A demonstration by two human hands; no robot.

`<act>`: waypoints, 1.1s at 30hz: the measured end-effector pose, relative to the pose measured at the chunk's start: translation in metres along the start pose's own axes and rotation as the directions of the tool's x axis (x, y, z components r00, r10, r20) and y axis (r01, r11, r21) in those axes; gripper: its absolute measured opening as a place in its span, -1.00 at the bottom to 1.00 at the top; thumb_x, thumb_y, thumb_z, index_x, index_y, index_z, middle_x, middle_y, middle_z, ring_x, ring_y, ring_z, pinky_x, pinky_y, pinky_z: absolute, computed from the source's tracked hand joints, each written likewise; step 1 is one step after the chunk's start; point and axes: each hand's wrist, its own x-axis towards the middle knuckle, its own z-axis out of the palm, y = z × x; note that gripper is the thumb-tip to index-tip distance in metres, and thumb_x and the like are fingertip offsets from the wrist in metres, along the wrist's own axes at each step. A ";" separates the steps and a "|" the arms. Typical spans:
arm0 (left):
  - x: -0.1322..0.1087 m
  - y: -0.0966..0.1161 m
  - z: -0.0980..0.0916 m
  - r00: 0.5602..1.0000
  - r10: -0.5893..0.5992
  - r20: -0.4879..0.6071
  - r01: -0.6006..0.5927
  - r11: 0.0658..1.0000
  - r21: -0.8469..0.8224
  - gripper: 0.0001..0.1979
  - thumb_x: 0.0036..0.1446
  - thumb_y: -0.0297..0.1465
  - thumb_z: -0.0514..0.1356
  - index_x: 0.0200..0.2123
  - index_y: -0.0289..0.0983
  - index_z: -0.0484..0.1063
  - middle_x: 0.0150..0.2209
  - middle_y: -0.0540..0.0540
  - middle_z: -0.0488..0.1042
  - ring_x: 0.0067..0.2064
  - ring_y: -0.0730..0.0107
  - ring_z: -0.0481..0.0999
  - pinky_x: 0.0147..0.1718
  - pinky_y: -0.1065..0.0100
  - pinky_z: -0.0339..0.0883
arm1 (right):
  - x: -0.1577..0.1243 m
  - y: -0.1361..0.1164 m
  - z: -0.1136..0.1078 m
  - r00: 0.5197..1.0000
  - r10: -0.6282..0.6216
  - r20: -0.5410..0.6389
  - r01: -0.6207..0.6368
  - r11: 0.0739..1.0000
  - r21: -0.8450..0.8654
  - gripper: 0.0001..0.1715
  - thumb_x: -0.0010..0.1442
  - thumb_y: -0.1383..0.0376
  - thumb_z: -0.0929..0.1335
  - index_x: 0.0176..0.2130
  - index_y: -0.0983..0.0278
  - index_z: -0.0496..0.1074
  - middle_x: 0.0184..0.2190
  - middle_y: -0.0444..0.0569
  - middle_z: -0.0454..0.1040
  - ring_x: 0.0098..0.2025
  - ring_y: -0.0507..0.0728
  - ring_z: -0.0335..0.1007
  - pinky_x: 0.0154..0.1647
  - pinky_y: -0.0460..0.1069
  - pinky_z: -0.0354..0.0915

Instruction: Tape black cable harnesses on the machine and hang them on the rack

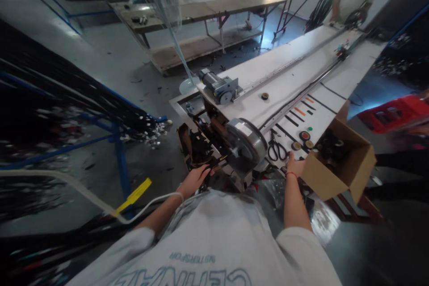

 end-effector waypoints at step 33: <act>0.106 0.027 0.013 0.785 -0.173 0.594 0.611 0.366 -0.702 -0.58 0.25 -0.07 0.14 -0.27 -0.37 0.48 -0.50 -0.10 0.51 -0.43 0.35 0.51 -0.34 0.36 0.41 | -0.037 -0.135 -0.008 0.744 -0.562 0.362 0.520 0.827 0.216 -0.51 0.27 0.13 0.28 0.05 0.41 0.40 -0.03 0.23 0.48 0.03 0.27 0.40 0.13 0.13 0.26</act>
